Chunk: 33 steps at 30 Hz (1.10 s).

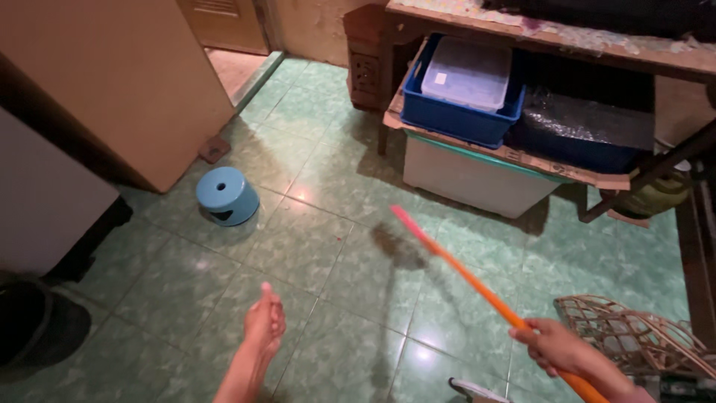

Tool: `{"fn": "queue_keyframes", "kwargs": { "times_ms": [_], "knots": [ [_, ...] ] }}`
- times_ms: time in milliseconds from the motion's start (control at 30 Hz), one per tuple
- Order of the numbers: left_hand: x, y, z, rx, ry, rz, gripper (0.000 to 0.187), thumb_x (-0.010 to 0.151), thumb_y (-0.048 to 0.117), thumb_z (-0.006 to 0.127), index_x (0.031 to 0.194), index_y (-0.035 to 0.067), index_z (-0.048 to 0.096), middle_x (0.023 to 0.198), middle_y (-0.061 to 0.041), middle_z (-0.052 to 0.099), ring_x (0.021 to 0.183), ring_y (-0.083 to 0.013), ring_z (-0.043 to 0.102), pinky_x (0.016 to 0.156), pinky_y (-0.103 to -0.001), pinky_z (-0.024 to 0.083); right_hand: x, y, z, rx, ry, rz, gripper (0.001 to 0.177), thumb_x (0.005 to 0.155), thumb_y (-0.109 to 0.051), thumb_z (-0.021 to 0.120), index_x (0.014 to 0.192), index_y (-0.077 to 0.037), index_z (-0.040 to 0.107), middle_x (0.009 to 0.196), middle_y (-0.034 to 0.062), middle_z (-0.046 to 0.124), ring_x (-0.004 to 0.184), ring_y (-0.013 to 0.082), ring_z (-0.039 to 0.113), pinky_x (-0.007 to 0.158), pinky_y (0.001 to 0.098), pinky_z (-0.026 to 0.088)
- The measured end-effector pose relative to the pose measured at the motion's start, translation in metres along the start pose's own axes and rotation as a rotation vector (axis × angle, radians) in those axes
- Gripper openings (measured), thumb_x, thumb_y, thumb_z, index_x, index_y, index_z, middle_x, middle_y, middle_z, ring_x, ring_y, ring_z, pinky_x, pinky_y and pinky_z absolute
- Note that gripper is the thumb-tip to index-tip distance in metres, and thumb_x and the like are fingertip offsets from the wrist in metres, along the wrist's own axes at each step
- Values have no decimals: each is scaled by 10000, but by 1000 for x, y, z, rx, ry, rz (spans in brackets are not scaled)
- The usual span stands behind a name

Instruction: The person sweeps a tiled floor using a broom, moving dust and debris across multiple rooms including an entryway with a shoe rack and a kitchen area, occasionally moving a blue stool aside to sweep underneath.

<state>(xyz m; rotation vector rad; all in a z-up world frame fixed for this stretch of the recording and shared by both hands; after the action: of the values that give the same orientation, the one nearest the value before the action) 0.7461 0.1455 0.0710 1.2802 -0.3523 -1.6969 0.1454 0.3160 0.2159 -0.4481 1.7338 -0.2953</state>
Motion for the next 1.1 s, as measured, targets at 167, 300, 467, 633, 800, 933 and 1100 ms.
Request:
{"fn": "queue_keyframes", "kwargs": {
  "times_ms": [167, 300, 467, 633, 800, 933, 1100],
  "knots": [
    [-20, 17, -3, 69, -94, 24, 757, 1083, 745, 297, 870, 90, 611, 534, 71, 330, 388, -94, 281, 340, -277, 208, 85, 20, 22, -349, 169, -161, 389, 959, -323, 667, 1184, -7, 639, 651, 107, 549, 505, 207, 501, 501, 359, 429],
    [-52, 33, 12, 84, -54, -80, 821, 1019, 669, 155, 1198, 90, 709, 809, 15, 548, 798, -162, 516, 740, -345, 402, 120, 29, 77, -433, 204, -192, 344, 943, -259, 648, 1160, 9, 642, 786, 101, 576, 645, 189, 530, 607, 332, 447],
    [-72, 40, 13, 55, 23, -77, 753, 1043, 630, 164, 1280, 132, 678, 976, -6, 598, 974, -202, 546, 884, -402, 402, 86, 16, 188, -433, -53, -432, 294, 923, -179, 624, 1129, 29, 646, 954, 94, 608, 819, 168, 566, 740, 298, 470],
    [-73, 45, 16, 75, 55, -43, 721, 1044, 591, 165, 1303, 136, 661, 1045, -12, 621, 1019, -220, 551, 941, -421, 409, -72, -68, 230, -108, -554, -976, 250, 903, -98, 601, 1098, 49, 651, 1122, 87, 641, 993, 146, 602, 873, 264, 492],
    [-63, 63, 27, 62, -3, 36, 467, 1016, 349, 423, 1349, 92, 626, 1201, -66, 663, 1126, -230, 606, 977, -390, 461, -121, -100, 158, 424, -647, -634, 360, 947, -61, 512, 1247, 77, 657, 997, 61, 631, 839, 82, 524, 701, 189, 412],
    [-32, 74, 44, 88, -73, 182, 535, 860, 25, 669, 1381, 67, 553, 1352, -109, 668, 1237, -188, 651, 1017, -268, 513, -54, -128, 109, 249, -569, -128, 369, 943, -88, 599, 1279, 61, 560, 750, 40, 542, 473, 103, 421, 408, 233, 356],
    [34, 66, 42, -15, 6, 159, 394, 963, 208, 678, 1290, -12, 664, 913, -21, 653, 745, -86, 573, 643, -215, 432, 28, -152, 66, -41, -136, -93, 245, 925, -95, 613, 1167, -54, 601, 727, 31, 470, 492, 94, 348, 428, 262, 287]
  ]
}}
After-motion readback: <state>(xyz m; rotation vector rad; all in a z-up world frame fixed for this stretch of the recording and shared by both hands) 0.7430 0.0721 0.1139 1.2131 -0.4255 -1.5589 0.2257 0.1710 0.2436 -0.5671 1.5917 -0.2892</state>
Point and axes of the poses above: each hand's wrist, its own x-axis towards the middle knuckle, its own z-axis out of the palm, y = z × x, the point moved 2 cm from there along x, towards the middle knuckle
